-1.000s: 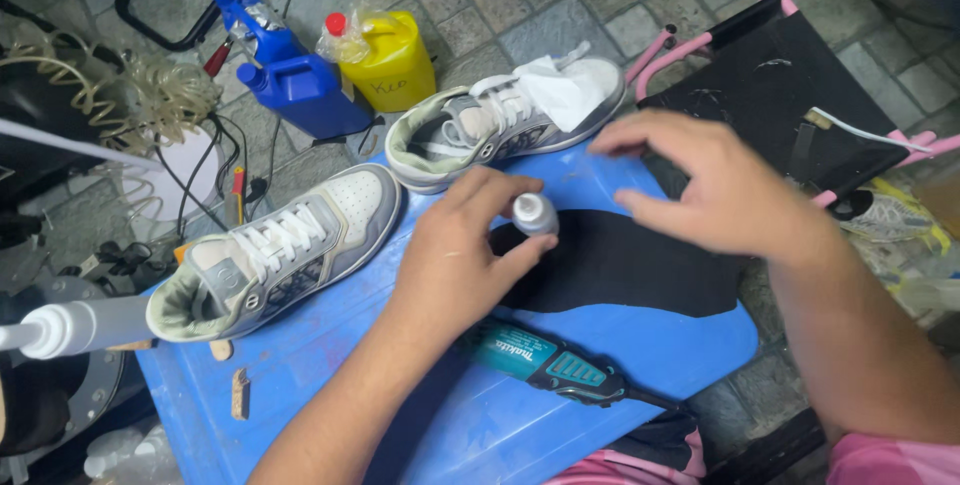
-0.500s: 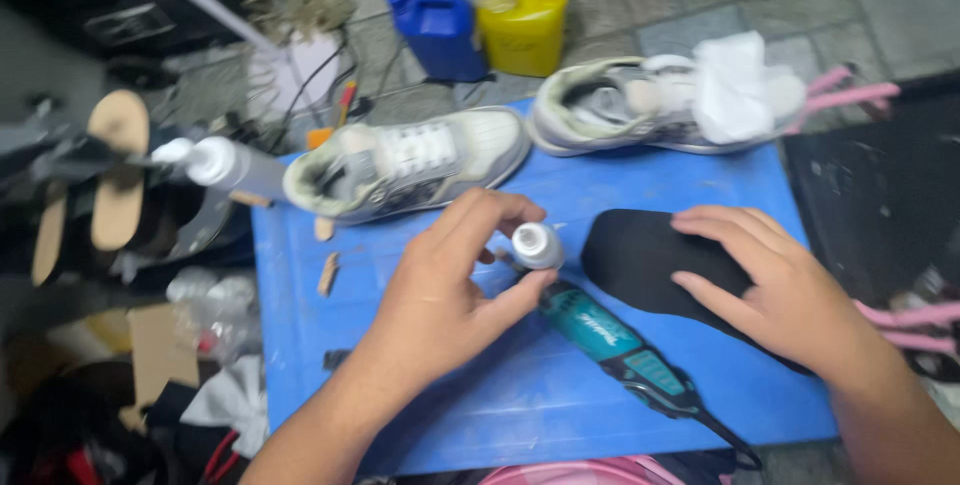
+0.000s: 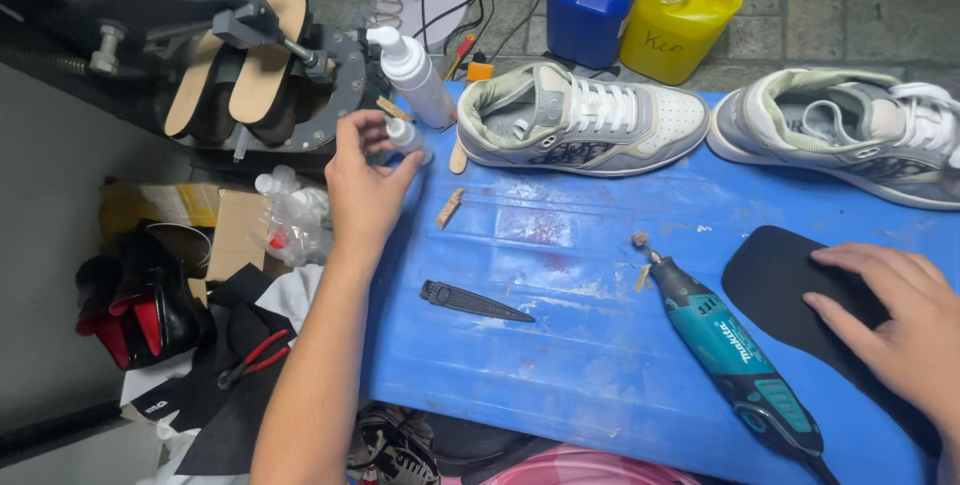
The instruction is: The person applies glue to black shoe insoles using a paintbrush. They retrieve a pair of sneakers from a nearby rack and place them on the workbench. The person repeatedly dips the brush into a glue bottle and spreads the adhesive across the surface of the insoles.
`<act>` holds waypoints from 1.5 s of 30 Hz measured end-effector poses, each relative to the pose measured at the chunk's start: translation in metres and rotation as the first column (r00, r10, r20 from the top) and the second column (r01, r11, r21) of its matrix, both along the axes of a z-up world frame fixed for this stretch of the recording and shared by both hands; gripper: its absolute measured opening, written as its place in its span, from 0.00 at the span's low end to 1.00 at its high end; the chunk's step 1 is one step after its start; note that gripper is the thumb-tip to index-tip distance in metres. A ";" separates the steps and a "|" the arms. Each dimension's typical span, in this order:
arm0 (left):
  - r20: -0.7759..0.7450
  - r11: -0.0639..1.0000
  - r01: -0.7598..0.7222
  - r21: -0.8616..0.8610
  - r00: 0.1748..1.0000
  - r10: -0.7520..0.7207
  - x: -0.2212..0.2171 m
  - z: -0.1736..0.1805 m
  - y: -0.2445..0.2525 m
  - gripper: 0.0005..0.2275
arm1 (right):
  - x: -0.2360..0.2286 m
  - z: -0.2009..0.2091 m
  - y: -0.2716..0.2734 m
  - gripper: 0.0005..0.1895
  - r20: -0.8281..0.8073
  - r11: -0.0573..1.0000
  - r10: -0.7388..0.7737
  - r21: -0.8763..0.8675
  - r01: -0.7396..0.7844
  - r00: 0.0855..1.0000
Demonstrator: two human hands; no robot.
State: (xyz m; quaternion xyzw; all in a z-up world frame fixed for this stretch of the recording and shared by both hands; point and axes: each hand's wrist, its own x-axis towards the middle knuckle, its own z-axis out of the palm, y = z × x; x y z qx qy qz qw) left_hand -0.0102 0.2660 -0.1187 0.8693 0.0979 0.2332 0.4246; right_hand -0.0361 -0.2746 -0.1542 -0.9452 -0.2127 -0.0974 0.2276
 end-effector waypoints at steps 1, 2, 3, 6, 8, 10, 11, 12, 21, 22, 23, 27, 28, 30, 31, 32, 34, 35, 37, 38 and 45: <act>0.015 1.000 0.012 0.003 1.000 -0.012 0.005 -0.007 0.000 0.25 | 0.001 0.004 0.002 0.20 0.002 1.000 0.004 -0.015 -0.004 1.000; 0.032 1.000 0.023 0.006 0.999 -0.023 0.007 -0.012 0.000 0.25 | 0.002 0.009 0.005 0.20 0.005 1.000 0.008 -0.030 -0.008 1.000; 0.041 1.000 0.015 -0.001 0.999 -0.015 0.007 -0.015 0.000 0.25 | 0.003 0.015 0.010 0.21 0.006 0.998 0.021 -0.058 -0.021 1.000; 0.058 0.998 0.055 -0.026 0.997 -0.054 0.013 -0.019 -0.003 0.25 | -0.003 0.038 0.022 0.21 0.006 0.997 0.007 -0.074 -0.006 1.000; 0.052 0.996 0.082 -0.041 0.995 -0.079 0.013 -0.020 -0.003 0.25 | -0.014 0.050 0.034 0.19 -0.035 1.000 -0.011 -0.019 0.010 0.999; 0.023 0.995 0.098 -0.035 0.995 -0.097 0.009 -0.019 -0.004 0.26 | -0.025 0.061 0.047 0.15 -0.103 0.996 -0.034 0.078 0.042 0.994; 0.012 0.994 0.103 -0.028 0.995 -0.103 0.007 -0.017 -0.005 0.26 | -0.029 0.066 0.054 0.16 -0.154 0.995 0.007 0.097 0.008 0.988; 0.009 0.997 0.080 -0.007 0.997 -0.080 0.003 -0.014 -0.007 0.26 | -0.033 0.070 0.061 0.18 -0.205 0.992 0.053 0.121 -0.029 0.977; 0.027 0.952 0.177 0.249 0.981 -0.190 -0.063 0.017 -0.089 0.03 | -0.051 0.083 0.104 0.39 -0.347 0.996 0.078 0.076 -0.055 0.935; -0.037 0.945 0.245 0.216 0.969 -0.243 -0.068 0.018 -0.106 0.04 | -0.051 0.082 0.104 0.38 -0.357 0.997 0.054 0.070 -0.031 0.933; -0.099 0.933 0.311 0.180 0.950 -0.297 -0.072 0.018 -0.122 0.06 | -0.052 0.081 0.101 0.40 -0.390 0.996 0.039 0.089 -0.005 0.920; -0.167 0.819 0.532 0.214 0.846 -0.506 -0.069 0.019 -0.173 0.14 | -0.059 0.073 0.077 0.41 -0.519 0.968 0.033 0.228 0.101 0.854; -0.179 0.791 0.575 0.208 0.817 -0.548 -0.066 0.018 -0.183 0.16 | -0.062 0.071 0.064 0.40 -0.549 0.953 0.036 0.270 0.136 0.835; -0.201 0.751 0.624 0.214 0.781 -0.592 -0.060 0.019 -0.199 0.20 | -0.072 0.061 0.036 0.42 -0.617 0.922 0.051 0.331 0.201 0.785; -0.211 0.720 0.659 0.216 0.752 -0.625 -0.055 0.018 -0.209 0.22 | -0.079 0.055 0.020 0.43 -0.648 0.899 0.049 0.360 0.249 0.760; -0.213 0.711 0.663 0.235 0.749 -0.628 -0.052 0.018 -0.216 0.21 | -0.089 0.047 0.006 0.43 -0.642 0.794 0.128 0.523 0.310 0.756; -0.210 0.696 0.665 0.272 0.747 -0.631 -0.043 0.014 -0.226 0.21 | -0.106 0.030 -0.026 0.42 -0.563 0.491 0.271 0.778 0.391 0.781; -0.210 0.691 0.670 0.272 0.742 -0.637 -0.039 0.012 -0.228 0.18 | -0.116 0.024 -0.042 0.41 -0.556 0.433 0.239 0.795 0.425 0.796; -0.198 0.690 0.673 0.268 0.739 -0.644 -0.035 0.008 -0.229 0.11 | -0.134 0.016 -0.074 0.41 -0.539 0.320 0.174 0.823 0.470 0.824; -0.202 0.680 0.689 0.253 0.725 -0.659 -0.034 0.006 -0.227 0.10 | -0.143 0.012 -0.086 0.39 -0.501 0.255 0.172 0.854 0.453 0.848; -0.303 0.638 0.744 0.199 0.666 -0.681 -0.030 0.010 -0.219 0.13 | -0.160 -0.007 -0.135 0.33 -0.407 -0.057 0.029 0.911 0.408 0.913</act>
